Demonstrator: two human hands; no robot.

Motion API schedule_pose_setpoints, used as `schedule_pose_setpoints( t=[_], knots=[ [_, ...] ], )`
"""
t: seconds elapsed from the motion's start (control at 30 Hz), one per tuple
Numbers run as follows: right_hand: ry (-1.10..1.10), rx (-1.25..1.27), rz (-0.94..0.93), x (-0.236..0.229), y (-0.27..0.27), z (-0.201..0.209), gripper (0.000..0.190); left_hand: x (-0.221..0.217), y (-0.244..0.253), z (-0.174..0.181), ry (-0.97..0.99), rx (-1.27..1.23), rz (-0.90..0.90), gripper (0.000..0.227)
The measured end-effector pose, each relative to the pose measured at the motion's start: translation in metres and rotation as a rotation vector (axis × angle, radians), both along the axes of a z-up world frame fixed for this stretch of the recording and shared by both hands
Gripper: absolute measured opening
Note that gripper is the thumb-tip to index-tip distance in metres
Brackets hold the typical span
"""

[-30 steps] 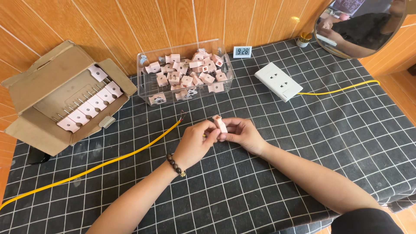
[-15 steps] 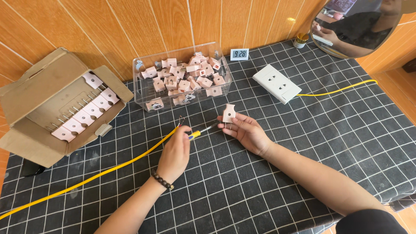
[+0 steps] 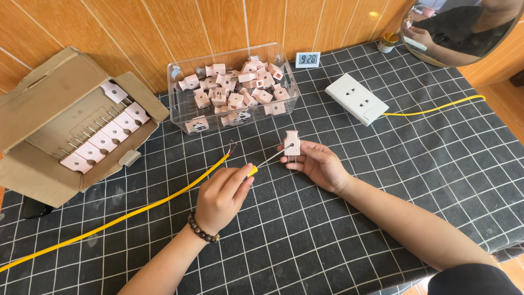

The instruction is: The person strips the end of a yellow electrical cable, then uses a screwdriver to attach the exposed wires to a small pink electrical component. They tighten the screws to secure the wires and place the assembled component on the table.

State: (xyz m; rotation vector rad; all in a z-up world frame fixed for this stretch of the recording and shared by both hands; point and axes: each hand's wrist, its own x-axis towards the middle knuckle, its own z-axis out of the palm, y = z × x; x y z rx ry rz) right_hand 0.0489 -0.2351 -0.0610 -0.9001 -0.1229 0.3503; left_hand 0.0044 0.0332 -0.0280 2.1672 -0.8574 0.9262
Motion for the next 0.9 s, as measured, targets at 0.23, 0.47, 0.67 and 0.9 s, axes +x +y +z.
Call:
schedule_pose_setpoints(
  t=[0.23, 0.47, 0.67, 0.9],
  knots=[
    [-0.023, 0.003, 0.019, 0.000, -0.002, -0.004, 0.051, 0.000, 0.001, 0.004, -0.136, 0.078, 0.014, 0.023],
    [-0.041, -0.001, 0.021, 0.001, -0.004, -0.010, 0.051, -0.005, 0.000, 0.005, -0.226, 0.188, 0.042, 0.026],
    [-0.055, -0.001, 0.007, -0.001, -0.004, -0.008, 0.049, -0.009, -0.004, 0.007, -0.065, 0.104, 0.055, 0.021],
    [-0.071, -0.006, -0.011, -0.002, -0.002, -0.008, 0.046, -0.013, -0.003, 0.009, 0.184, -0.033, 0.010, 0.019]
  ],
)
